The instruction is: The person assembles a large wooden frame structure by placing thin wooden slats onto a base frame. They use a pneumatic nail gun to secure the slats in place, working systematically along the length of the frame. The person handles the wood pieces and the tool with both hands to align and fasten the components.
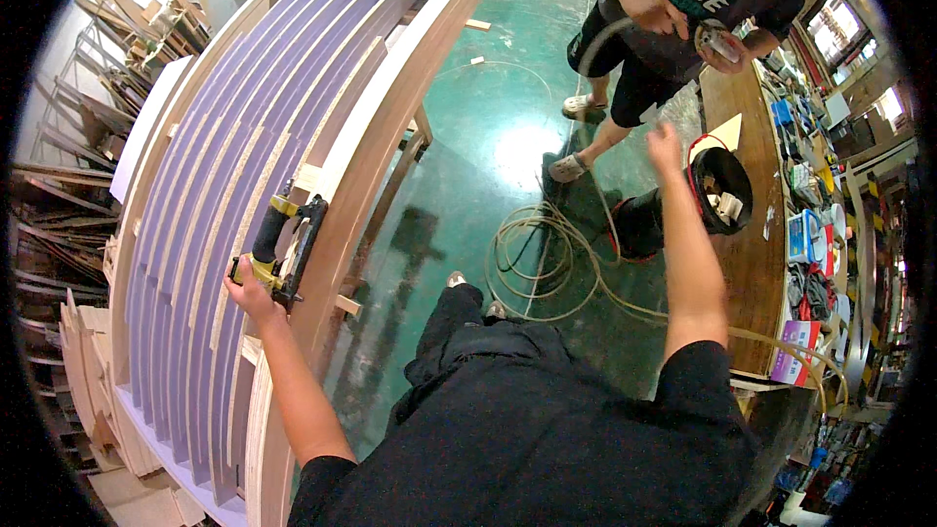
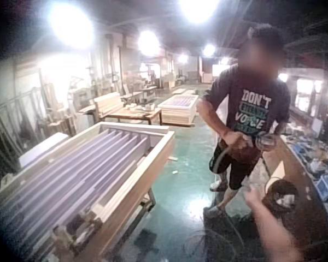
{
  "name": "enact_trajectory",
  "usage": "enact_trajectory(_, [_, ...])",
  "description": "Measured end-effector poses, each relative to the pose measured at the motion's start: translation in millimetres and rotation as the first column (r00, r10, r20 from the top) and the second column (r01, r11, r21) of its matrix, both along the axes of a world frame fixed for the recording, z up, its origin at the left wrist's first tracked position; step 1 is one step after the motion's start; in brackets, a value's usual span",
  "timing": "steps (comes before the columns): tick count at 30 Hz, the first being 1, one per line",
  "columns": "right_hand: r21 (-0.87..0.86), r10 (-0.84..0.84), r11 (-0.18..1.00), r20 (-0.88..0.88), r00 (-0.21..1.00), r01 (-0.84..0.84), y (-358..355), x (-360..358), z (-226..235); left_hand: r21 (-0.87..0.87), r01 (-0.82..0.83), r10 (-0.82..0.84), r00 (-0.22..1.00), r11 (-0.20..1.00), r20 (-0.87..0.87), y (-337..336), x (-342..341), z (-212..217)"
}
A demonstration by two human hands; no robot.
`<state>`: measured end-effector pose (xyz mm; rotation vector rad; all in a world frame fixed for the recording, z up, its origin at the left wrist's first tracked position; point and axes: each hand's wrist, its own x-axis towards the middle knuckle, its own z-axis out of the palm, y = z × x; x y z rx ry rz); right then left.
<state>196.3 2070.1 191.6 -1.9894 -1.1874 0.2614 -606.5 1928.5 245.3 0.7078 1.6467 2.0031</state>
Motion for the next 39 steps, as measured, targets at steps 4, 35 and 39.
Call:
enact_trajectory(4, [-0.137,0.171,0.919,-0.706,0.687,-0.370,-43,-98,-65,-0.019,-0.032,0.032,0.999,0.999,-0.004,-15,-6,1])
enact_trajectory(35, [-0.736,0.399,0.355,-0.438,0.806,-0.576,-280,-210,-239,-0.015,-0.011,0.012,1.000,1.000,0.007,-6,2,6])
enact_trajectory(39, [-0.725,0.338,0.351,-0.493,0.802,-0.593,-282,-209,-241,0.005,0.020,-0.020,0.999,1.000,0.026,-6,7,8])
